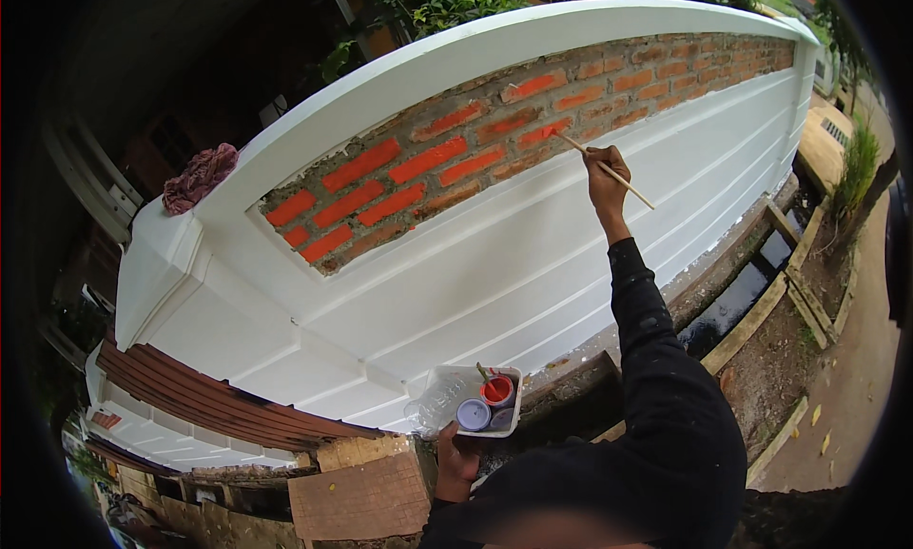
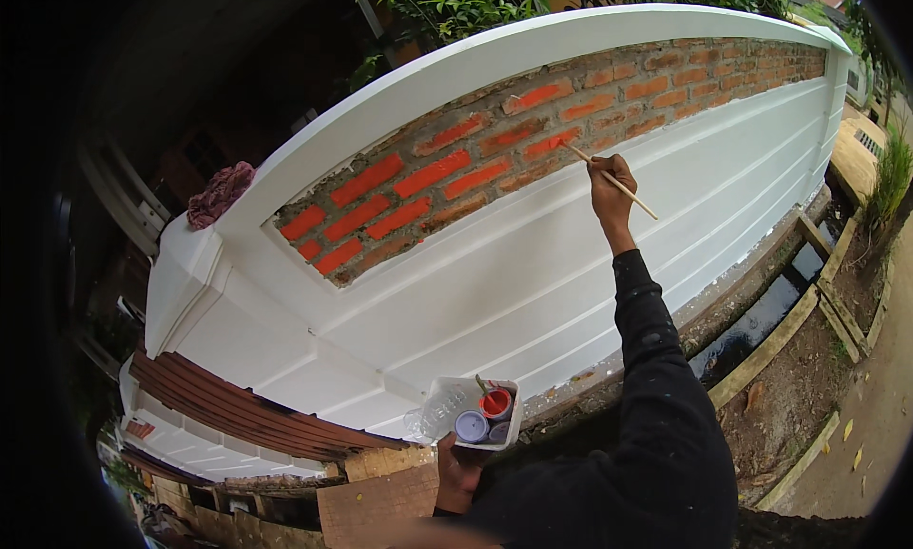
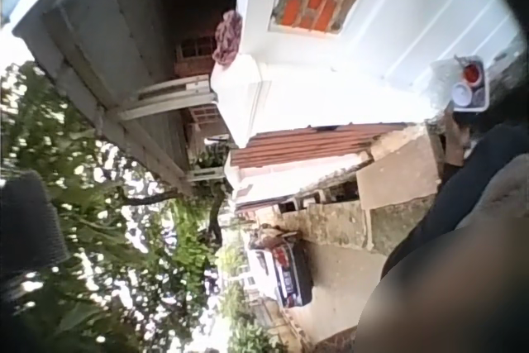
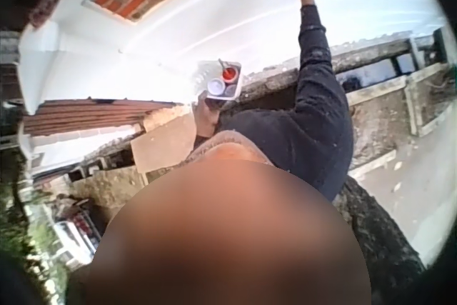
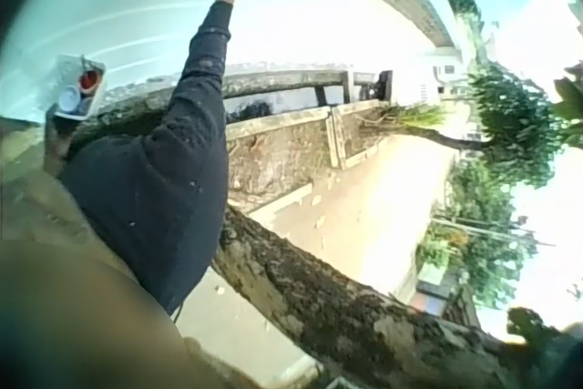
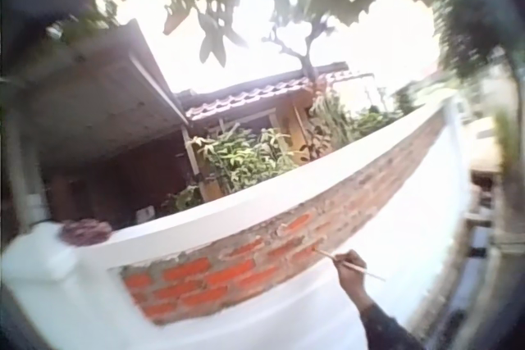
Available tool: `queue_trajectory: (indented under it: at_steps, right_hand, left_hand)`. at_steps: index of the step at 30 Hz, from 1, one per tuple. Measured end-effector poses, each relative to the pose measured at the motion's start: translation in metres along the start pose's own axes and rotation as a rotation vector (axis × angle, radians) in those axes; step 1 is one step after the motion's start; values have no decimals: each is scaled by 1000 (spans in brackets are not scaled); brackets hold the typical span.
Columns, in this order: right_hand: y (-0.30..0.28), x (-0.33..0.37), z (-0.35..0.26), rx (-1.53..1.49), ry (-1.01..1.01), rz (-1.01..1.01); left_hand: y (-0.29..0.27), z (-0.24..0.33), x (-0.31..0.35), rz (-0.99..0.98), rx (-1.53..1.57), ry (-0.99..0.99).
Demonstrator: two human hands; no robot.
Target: Painting decorative bricks on a wall with red paint.
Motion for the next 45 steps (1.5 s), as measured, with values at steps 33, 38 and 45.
queue_trajectory:
  at_steps: [33,38,45]
  right_hand:
    - [56,18,-64,66,-137,8]
    - [43,20,-74,157,-258,59]
    - [75,50,-103,387,-462,38]
  left_hand:
    - [-17,11,18,10,67,118]
    - [-19,16,22,9,80,132]
    - [-9,16,26,28,73,97]
Point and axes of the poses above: each hand's wrist, its own x-axis away from the middle knuckle, its own y-axis out of the palm, z = x × y, the point moved 3 cm from there along -x, towards the middle knuckle, and after that the axes turned 13 degrees about x, right-handed, at the moved point
